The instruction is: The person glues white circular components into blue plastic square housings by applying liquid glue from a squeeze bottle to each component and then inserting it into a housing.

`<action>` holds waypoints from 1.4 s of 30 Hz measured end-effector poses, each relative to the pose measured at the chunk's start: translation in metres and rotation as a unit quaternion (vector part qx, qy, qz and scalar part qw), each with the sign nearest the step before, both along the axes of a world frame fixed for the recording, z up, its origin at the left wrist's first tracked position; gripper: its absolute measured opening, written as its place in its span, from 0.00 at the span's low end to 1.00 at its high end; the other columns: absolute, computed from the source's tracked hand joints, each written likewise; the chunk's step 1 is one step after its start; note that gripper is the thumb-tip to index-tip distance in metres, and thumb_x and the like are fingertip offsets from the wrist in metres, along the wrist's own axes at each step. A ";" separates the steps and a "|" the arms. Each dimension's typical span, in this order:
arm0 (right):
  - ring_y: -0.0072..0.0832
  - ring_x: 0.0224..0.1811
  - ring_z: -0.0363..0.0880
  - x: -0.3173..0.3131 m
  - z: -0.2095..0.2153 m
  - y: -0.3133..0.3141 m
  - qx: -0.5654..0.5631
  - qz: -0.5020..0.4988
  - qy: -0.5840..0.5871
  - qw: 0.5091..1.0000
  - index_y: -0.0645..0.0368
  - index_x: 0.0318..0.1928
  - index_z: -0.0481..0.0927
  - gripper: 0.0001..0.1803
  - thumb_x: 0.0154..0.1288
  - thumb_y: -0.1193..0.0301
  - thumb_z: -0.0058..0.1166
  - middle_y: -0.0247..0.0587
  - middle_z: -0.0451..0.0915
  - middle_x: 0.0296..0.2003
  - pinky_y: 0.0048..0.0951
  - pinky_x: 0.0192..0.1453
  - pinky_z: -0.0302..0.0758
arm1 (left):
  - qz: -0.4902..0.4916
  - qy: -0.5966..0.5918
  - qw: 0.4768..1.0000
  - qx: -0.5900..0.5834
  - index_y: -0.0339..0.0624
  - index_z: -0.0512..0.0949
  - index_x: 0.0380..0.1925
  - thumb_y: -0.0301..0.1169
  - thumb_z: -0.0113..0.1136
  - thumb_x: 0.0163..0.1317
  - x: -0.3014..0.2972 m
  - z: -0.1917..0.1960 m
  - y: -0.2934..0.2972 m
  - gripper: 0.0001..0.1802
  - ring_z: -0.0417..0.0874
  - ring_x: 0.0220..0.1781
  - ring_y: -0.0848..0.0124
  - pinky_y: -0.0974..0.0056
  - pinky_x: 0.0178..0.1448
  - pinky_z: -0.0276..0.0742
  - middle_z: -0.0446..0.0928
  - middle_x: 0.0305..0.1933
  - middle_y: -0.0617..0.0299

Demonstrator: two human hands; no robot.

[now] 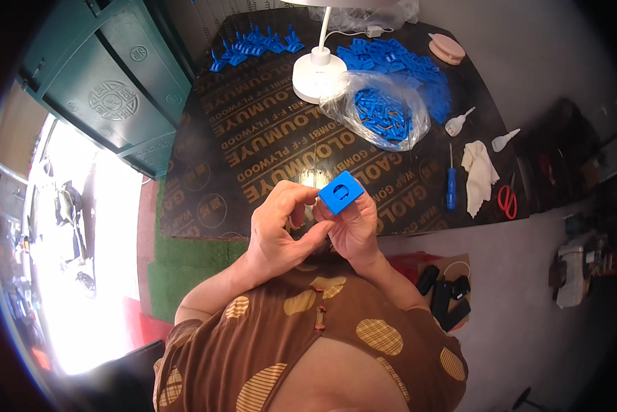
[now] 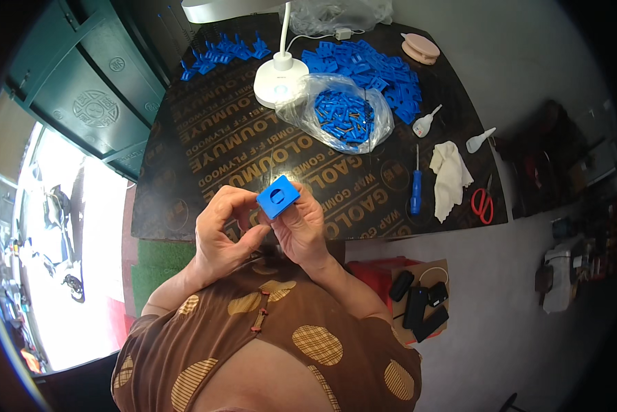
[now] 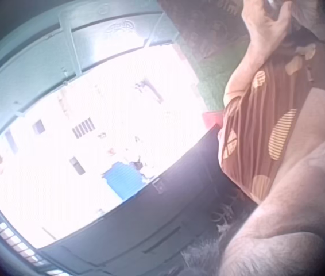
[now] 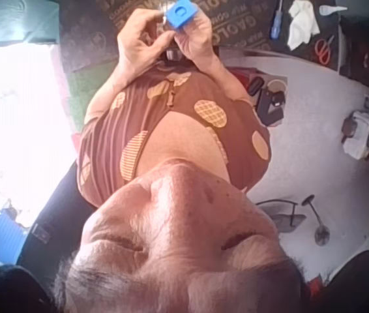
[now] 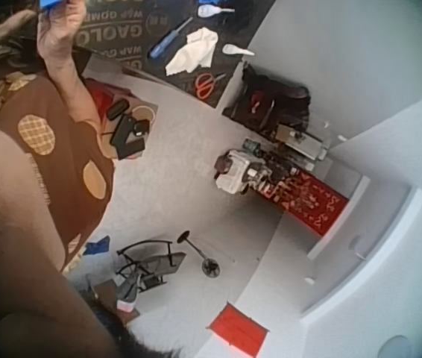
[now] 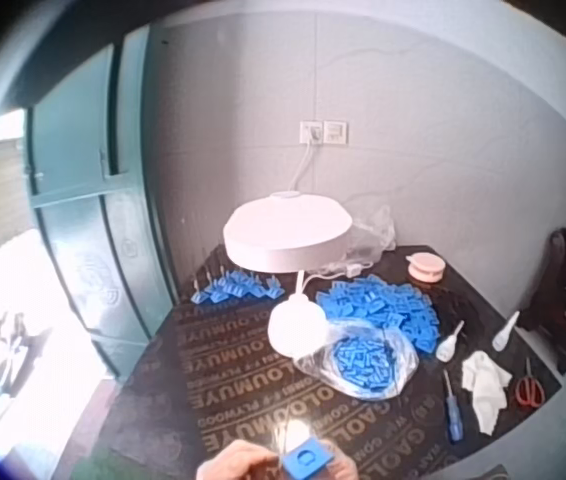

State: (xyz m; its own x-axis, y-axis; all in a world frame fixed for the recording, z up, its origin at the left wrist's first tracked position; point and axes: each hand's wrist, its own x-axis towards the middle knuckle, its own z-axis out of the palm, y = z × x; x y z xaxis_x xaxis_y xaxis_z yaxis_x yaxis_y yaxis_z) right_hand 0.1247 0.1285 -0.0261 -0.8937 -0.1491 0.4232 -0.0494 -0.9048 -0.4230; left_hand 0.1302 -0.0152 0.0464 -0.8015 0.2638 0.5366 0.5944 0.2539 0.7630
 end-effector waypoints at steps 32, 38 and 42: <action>0.28 0.34 0.73 -0.002 0.000 0.007 0.013 -0.007 -0.020 1.000 0.62 0.52 0.69 0.19 0.66 0.66 0.54 0.39 0.76 0.35 0.32 0.39 0.71 | 0.017 -0.183 0.977 0.112 0.30 0.77 0.35 0.23 0.51 0.63 -0.008 -0.054 -0.002 0.08 0.73 0.29 0.75 0.71 0.34 0.69 0.75 0.31 0.59; 0.24 0.35 0.72 -0.001 0.001 0.003 0.011 -0.048 -0.021 0.999 0.62 0.52 0.69 0.17 0.67 0.67 0.53 0.36 0.75 0.36 0.30 0.39 0.70 | 0.015 -0.162 0.980 0.112 0.31 0.78 0.35 0.23 0.50 0.63 -0.008 -0.055 -0.004 0.08 0.74 0.29 0.73 0.70 0.35 0.69 0.75 0.30 0.58; 0.20 0.34 0.70 -0.001 0.000 0.001 0.021 -0.073 -0.024 0.997 0.60 0.52 0.70 0.16 0.69 0.67 0.51 0.34 0.75 0.35 0.29 0.39 0.69 | 0.015 -0.154 0.983 0.099 0.31 0.78 0.35 0.22 0.50 0.63 -0.008 -0.053 -0.003 0.07 0.74 0.29 0.73 0.70 0.34 0.69 0.75 0.30 0.58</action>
State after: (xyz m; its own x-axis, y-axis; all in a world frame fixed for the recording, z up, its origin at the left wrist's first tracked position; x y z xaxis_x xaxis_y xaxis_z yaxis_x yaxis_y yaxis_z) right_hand 0.1236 0.1298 -0.0256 -0.9262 -0.0320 0.3756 -0.1585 -0.8710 -0.4651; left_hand 0.1225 -0.0187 -0.0066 -0.9398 0.1517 0.3063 0.3224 0.0957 0.9418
